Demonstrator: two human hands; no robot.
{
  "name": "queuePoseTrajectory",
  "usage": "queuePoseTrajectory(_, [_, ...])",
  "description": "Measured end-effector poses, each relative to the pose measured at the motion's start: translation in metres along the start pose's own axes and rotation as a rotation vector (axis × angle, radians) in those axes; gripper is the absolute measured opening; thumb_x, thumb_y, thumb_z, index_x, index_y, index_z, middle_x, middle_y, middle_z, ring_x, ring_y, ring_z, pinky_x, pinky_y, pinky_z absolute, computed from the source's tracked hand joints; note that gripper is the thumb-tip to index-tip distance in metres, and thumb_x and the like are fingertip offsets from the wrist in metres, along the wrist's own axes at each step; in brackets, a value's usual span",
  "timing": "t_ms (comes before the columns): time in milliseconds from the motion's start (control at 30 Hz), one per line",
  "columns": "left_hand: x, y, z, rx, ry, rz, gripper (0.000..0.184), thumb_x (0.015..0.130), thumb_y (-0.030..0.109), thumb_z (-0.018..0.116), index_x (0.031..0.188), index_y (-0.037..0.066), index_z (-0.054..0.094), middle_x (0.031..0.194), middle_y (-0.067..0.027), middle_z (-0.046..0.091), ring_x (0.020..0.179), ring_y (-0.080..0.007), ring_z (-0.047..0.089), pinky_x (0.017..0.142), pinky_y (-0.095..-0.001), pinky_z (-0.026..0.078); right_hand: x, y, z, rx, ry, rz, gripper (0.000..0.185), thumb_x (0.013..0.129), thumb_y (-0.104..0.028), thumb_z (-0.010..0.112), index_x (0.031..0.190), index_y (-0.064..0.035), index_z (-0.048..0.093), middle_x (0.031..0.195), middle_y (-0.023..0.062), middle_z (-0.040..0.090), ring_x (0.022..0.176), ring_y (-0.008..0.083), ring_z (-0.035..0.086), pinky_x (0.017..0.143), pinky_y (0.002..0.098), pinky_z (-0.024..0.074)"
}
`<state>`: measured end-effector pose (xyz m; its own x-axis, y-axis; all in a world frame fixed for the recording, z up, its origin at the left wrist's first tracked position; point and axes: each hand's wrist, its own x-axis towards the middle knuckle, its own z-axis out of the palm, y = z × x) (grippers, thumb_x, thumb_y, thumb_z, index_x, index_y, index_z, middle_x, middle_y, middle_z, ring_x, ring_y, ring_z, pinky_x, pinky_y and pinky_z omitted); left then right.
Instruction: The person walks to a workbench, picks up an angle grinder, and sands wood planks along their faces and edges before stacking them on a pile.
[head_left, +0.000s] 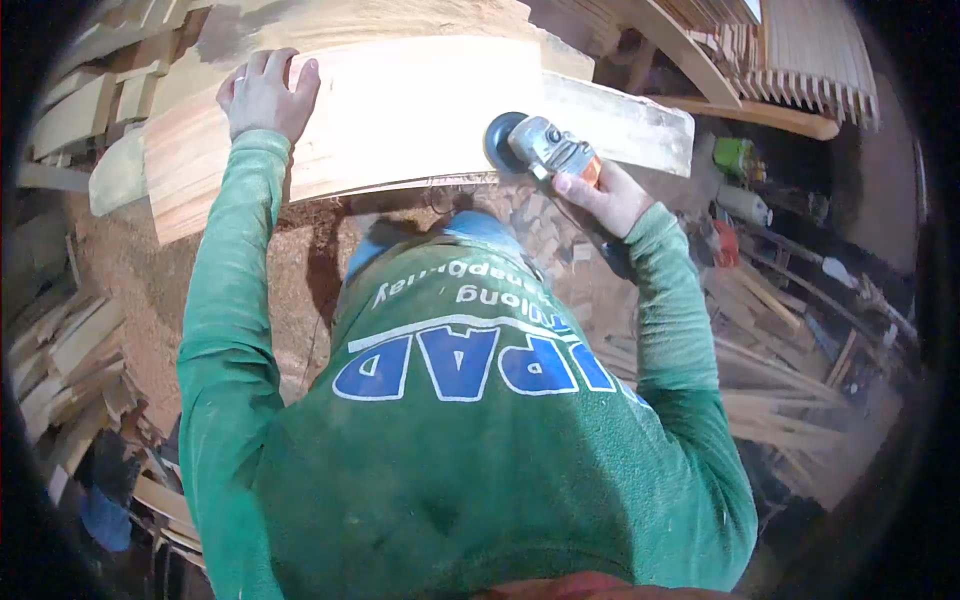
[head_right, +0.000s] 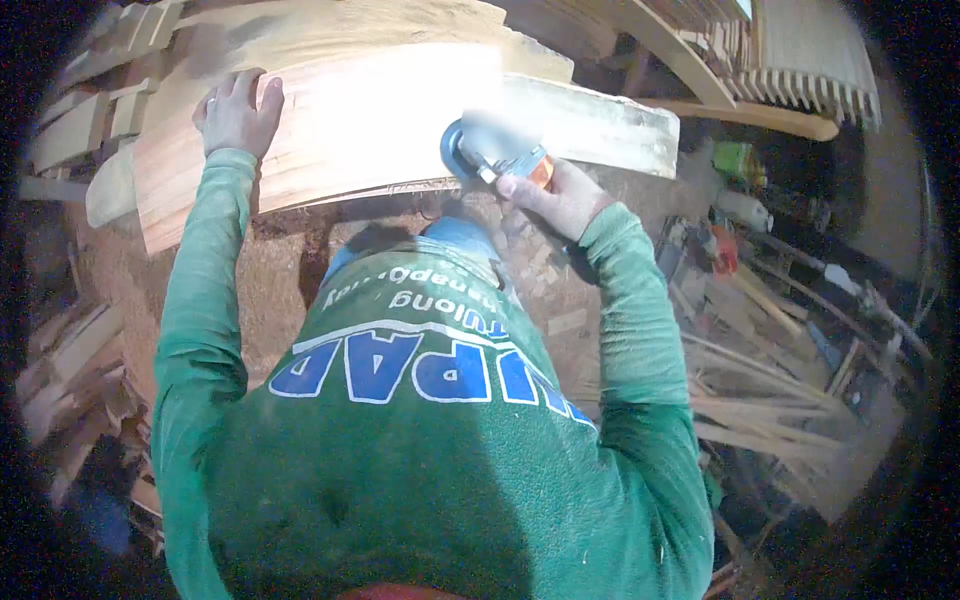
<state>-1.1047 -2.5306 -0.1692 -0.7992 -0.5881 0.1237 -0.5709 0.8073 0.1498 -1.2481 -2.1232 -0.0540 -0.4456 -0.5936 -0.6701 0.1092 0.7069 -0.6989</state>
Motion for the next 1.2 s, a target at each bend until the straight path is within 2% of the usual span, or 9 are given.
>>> queuePoseTrajectory(367, [-0.002,-0.003,-0.002,-0.033,0.003,0.006,0.048,0.097,0.053,0.049,0.126,0.019,0.068,0.132,-0.0075,0.064,0.124,-0.0277,0.059,0.116,-0.0525,0.025,-0.012,0.007,0.032,0.015,0.213,-0.007,0.057,0.095,-0.045,0.071,0.132,-0.0034,0.062,0.111,0.0032,0.068,0.099,0.0117,0.061,0.091,0.0293,0.0490])
queuePoseTrajectory(467, [-0.002,-0.004,-0.001,-0.031,-0.007,0.013,0.047,0.098,0.052,0.050,0.128,0.019,0.067,0.133,-0.0084,0.063,0.124,-0.0274,0.059,0.116,-0.0527,0.025,-0.011,-0.011,0.043,-0.100,0.154,0.097,0.058,0.096,-0.045,0.069,0.135,-0.0029,0.060,0.118,0.0057,0.068,0.108,0.0136,0.061,0.099,0.0307,0.0473])
queuePoseTrajectory(733, [-0.013,0.009,0.000,-0.002,0.029,0.108,0.048,0.099,0.048,0.051,0.140,0.024,0.059,0.146,-0.0083,0.053,0.136,-0.0273,0.049,0.116,-0.0537,0.026,0.003,-0.017,0.032,-0.122,0.099,-0.061,0.070,0.091,-0.052,0.071,0.138,-0.0013,0.057,0.126,0.0125,0.068,0.117,0.0223,0.063,0.103,0.0352,0.0471])
queuePoseTrajectory(767, [-0.020,0.015,-0.001,-0.006,0.068,0.154,0.049,0.099,0.047,0.051,0.142,0.024,0.057,0.149,-0.0083,0.050,0.138,-0.0272,0.047,0.116,-0.0546,0.026,0.007,-0.033,0.030,-0.227,0.019,0.055,0.070,0.090,-0.054,0.072,0.134,-0.0013,0.060,0.118,0.0146,0.070,0.110,0.0243,0.066,0.100,0.0354,0.0496])
queuePoseTrajectory(833, [-0.032,0.034,-0.005,0.040,-0.026,0.162,0.055,0.100,0.046,0.048,0.152,0.027,0.046,0.162,-0.0088,0.036,0.149,-0.0286,0.035,0.119,-0.0584,0.021,0.026,-0.043,0.022,-0.276,-0.021,-0.108,0.070,0.088,-0.057,0.072,0.130,-0.0016,0.064,0.113,0.0156,0.072,0.106,0.0252,0.068,0.095,0.0356,0.0516])
queuePoseTrajectory(967, [-0.058,0.065,0.000,0.099,-0.109,0.192,0.060,0.101,0.048,0.046,0.157,0.029,0.038,0.167,-0.0083,0.027,0.154,-0.0326,0.025,0.120,-0.0614,0.015,0.061,-0.068,-0.028,-0.468,-0.028,0.115,0.081,0.083,-0.066,0.073,0.133,-0.0034,0.063,0.116,0.0153,0.071,0.103,0.0242,0.067,0.093,0.0356,0.0511])
queuePoseTrajectory(1033, [-0.072,0.086,-0.002,0.118,-0.135,0.242,0.061,0.100,0.049,0.045,0.157,0.030,0.038,0.168,-0.0080,0.027,0.154,-0.0336,0.024,0.120,-0.0630,0.016,0.086,-0.047,-0.057,-0.454,0.121,-0.036,0.072,0.087,-0.068,0.068,0.124,-0.0064,0.067,0.094,0.0057,0.068,0.081,0.0180,0.062,0.077,0.0348,0.0517])
queuePoseTrajectory(1100, [-0.086,0.114,-0.006,0.055,-0.321,0.392,0.065,0.099,0.052,0.045,0.159,0.029,0.035,0.170,-0.0075,0.022,0.156,-0.0349,0.019,0.119,-0.0662,0.014,0.098,-0.055,-0.081,-0.322,0.073,-0.056,0.077,0.085,-0.071,0.068,0.128,-0.0065,0.065,0.100,0.0059,0.068,0.086,0.0179,0.062,0.079,0.0331,0.0513])
queuePoseTrajectory(1200, [-0.110,0.140,0.024,-0.429,-0.052,0.796,0.046,0.094,0.046,0.055,0.133,0.021,0.063,0.147,-0.0079,0.054,0.138,-0.0307,0.049,0.114,-0.0575,0.032,0.127,-0.060,-0.110,-0.379,-0.028,0.066,0.073,0.085,-0.071,0.068,0.121,-0.0077,0.066,0.087,0.0014,0.060,0.077,0.0102,0.059,0.067,0.0285,0.0486])
